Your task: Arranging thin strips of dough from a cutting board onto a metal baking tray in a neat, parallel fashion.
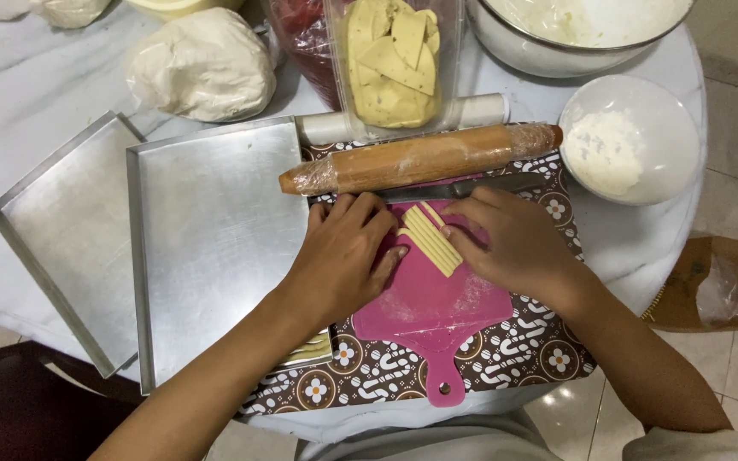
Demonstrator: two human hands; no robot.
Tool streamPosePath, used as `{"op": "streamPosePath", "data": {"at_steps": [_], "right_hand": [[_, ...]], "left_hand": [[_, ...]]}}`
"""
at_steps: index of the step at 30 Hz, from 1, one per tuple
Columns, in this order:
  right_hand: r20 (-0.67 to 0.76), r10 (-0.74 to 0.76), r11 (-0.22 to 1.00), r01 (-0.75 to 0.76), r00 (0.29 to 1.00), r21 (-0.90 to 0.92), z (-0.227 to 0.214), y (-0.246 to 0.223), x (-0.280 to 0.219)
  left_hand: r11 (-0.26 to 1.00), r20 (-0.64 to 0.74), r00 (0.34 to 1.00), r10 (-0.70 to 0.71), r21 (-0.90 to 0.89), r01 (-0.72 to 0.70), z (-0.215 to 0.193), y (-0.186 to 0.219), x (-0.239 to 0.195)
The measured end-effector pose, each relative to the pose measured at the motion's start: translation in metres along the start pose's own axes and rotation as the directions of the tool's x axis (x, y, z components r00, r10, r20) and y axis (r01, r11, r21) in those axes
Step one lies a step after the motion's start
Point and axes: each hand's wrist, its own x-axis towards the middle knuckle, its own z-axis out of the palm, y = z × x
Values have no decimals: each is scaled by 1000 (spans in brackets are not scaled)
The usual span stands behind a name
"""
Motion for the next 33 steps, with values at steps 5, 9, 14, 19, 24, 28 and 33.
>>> {"op": "streamPosePath", "data": {"at_steps": [5,9,14,19,24,28,33], "right_hand": [[-35,-30,999,28,999,-32,5,4,-1],[-21,-4,999,3,1000,-41,6,5,-2],[25,43,999,-42,999,-27,3,5,0],[7,35,999,-35,999,-37,4,5,-1],[-1,24,1000,-24,1000,-12,3,4,0],[-77,-47,997,43,996,-57,6,6,-1],[-148,-102,995,98,984,-34,10,9,-2]], "left_hand": [[1000,-71,997,22,7,-22,11,-7,2],[998,-150,987,59,34,-55,16,-7,5],[995,-175,982,74,79,-61,20,-7,7],[990,-180,978,105,108,-86,19,-7,5],[990,-190,974,120,100,-103,14,-6,4],[991,-189,976,113,93,-96,10,-3,1],[994,-160,983,94,67,-84,9,-3,0]]}}
